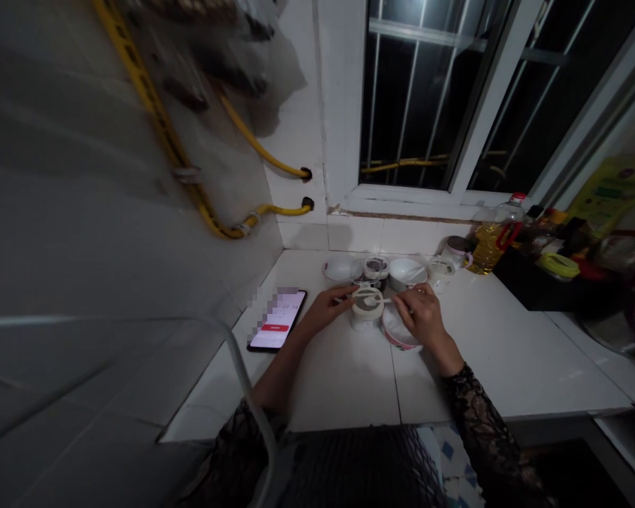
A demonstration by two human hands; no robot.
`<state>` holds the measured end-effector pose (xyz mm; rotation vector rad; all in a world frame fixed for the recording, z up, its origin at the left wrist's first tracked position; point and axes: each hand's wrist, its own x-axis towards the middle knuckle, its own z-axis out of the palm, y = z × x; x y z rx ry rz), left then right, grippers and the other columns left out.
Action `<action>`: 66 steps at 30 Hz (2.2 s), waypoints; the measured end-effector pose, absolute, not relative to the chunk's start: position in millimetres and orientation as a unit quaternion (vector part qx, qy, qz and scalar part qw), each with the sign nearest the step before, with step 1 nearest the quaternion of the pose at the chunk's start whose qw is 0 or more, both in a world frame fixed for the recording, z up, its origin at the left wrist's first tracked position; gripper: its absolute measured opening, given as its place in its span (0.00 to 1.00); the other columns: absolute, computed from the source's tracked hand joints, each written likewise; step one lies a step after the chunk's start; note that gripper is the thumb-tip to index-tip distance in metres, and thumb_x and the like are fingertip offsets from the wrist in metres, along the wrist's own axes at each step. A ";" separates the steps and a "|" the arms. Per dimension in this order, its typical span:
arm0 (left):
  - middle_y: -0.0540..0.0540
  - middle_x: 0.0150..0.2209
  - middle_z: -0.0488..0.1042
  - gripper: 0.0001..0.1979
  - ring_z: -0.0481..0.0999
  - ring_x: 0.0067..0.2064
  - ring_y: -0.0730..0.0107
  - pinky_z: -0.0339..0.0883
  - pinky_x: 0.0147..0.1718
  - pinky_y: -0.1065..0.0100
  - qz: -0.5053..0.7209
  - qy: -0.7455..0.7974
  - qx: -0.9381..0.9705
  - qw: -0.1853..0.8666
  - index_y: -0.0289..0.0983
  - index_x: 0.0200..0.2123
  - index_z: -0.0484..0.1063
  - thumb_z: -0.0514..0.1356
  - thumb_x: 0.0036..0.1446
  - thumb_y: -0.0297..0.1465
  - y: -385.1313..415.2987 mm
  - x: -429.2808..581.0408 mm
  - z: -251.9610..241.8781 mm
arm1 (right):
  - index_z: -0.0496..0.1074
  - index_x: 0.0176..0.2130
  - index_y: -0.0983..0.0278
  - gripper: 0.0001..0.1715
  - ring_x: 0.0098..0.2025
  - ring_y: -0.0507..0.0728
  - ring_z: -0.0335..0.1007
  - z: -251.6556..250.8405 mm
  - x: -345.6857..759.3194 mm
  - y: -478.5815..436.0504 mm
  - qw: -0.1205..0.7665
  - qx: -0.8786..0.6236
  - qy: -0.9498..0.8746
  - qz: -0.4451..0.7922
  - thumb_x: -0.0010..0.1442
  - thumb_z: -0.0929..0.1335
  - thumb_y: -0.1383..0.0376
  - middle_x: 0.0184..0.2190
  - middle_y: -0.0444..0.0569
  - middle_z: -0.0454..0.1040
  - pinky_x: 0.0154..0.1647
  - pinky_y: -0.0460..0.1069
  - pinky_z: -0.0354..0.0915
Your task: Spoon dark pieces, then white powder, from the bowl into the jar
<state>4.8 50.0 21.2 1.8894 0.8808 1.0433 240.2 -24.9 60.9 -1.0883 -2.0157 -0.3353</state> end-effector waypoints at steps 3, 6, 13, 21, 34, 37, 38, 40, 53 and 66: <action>0.41 0.50 0.79 0.22 0.79 0.43 0.61 0.73 0.36 0.67 0.413 0.348 0.746 0.391 0.38 0.49 0.78 0.61 0.55 0.43 51.0 4.2 19.9 | 0.69 0.25 0.61 0.21 0.27 0.55 0.63 62.1 252.2 -26.7 0.482 -0.493 -0.723 -0.049 0.67 0.61 0.58 0.20 0.46 0.68 0.36 0.51 0.60; 0.41 0.48 0.79 0.23 0.79 0.42 0.62 0.73 0.35 0.67 0.413 0.348 0.746 0.389 0.37 0.50 0.78 0.61 0.55 0.43 51.7 4.1 19.1 | 0.65 0.22 0.61 0.22 0.24 0.53 0.59 65.1 264.6 -28.2 0.520 -0.545 -0.656 0.056 0.64 0.61 0.54 0.18 0.43 0.63 0.29 0.49 0.57; 0.42 0.49 0.79 0.23 0.78 0.42 0.62 0.73 0.37 0.66 0.409 0.352 0.745 0.393 0.38 0.50 0.78 0.61 0.55 0.43 48.6 4.0 22.9 | 0.55 0.18 0.60 0.25 0.21 0.49 0.48 70.3 288.9 -27.2 0.485 -0.586 -0.635 0.135 0.57 0.63 0.50 0.16 0.40 0.53 0.22 0.46 0.48; 0.41 0.49 0.79 0.24 0.78 0.43 0.61 0.72 0.35 0.68 0.412 0.350 0.744 0.394 0.37 0.50 0.78 0.62 0.54 0.44 51.2 4.2 19.8 | 0.56 0.18 0.61 0.21 0.23 0.50 0.49 64.9 289.6 -25.9 0.391 -0.585 -0.699 0.131 0.56 0.62 0.53 0.17 0.41 0.54 0.23 0.45 0.48; 0.41 0.49 0.79 0.24 0.78 0.43 0.62 0.73 0.36 0.68 0.412 0.350 0.744 0.394 0.38 0.50 0.78 0.62 0.55 0.45 48.7 4.4 21.2 | 0.53 0.18 0.60 0.22 0.23 0.49 0.46 60.1 281.7 -21.4 0.400 -0.566 -0.690 0.207 0.54 0.62 0.51 0.18 0.41 0.51 0.22 0.46 0.47; 0.41 0.49 0.79 0.24 0.78 0.43 0.62 0.72 0.36 0.68 0.414 0.347 0.744 0.394 0.38 0.49 0.78 0.62 0.54 0.45 49.8 4.6 19.9 | 0.55 0.18 0.61 0.21 0.22 0.49 0.47 63.0 288.2 -22.4 0.416 -0.582 -0.679 0.162 0.55 0.61 0.52 0.18 0.41 0.52 0.23 0.46 0.48; 0.41 0.49 0.79 0.24 0.78 0.43 0.62 0.72 0.36 0.68 0.415 0.348 0.743 0.393 0.38 0.50 0.78 0.62 0.54 0.45 50.2 4.6 19.4 | 0.55 0.18 0.61 0.21 0.22 0.49 0.48 63.3 289.7 -22.4 0.415 -0.589 -0.679 0.142 0.55 0.62 0.53 0.18 0.41 0.53 0.23 0.46 0.48; 0.41 0.49 0.79 0.24 0.78 0.42 0.62 0.72 0.36 0.68 0.414 0.351 0.743 0.390 0.38 0.50 0.78 0.62 0.54 0.45 50.6 4.5 18.9 | 0.56 0.18 0.61 0.19 0.22 0.49 0.49 62.6 290.6 -21.8 0.404 -0.599 -0.683 0.109 0.55 0.62 0.55 0.17 0.41 0.53 0.24 0.46 0.48; 0.41 0.48 0.79 0.23 0.78 0.41 0.63 0.72 0.35 0.68 0.421 0.345 0.741 0.394 0.37 0.50 0.78 0.62 0.54 0.42 50.6 3.4 17.8 | 0.52 0.18 0.60 0.23 0.21 0.49 0.45 49.4 274.2 -16.9 0.388 -0.542 -0.712 0.222 0.56 0.62 0.52 0.17 0.40 0.49 0.21 0.45 0.45; 0.42 0.48 0.79 0.23 0.77 0.41 0.64 0.72 0.34 0.69 0.421 0.345 0.741 0.394 0.37 0.50 0.78 0.62 0.55 0.42 49.8 3.9 18.3 | 0.54 0.18 0.61 0.23 0.22 0.49 0.47 47.7 274.4 -15.5 0.392 -0.556 -0.705 0.201 0.56 0.62 0.51 0.17 0.41 0.52 0.21 0.45 0.46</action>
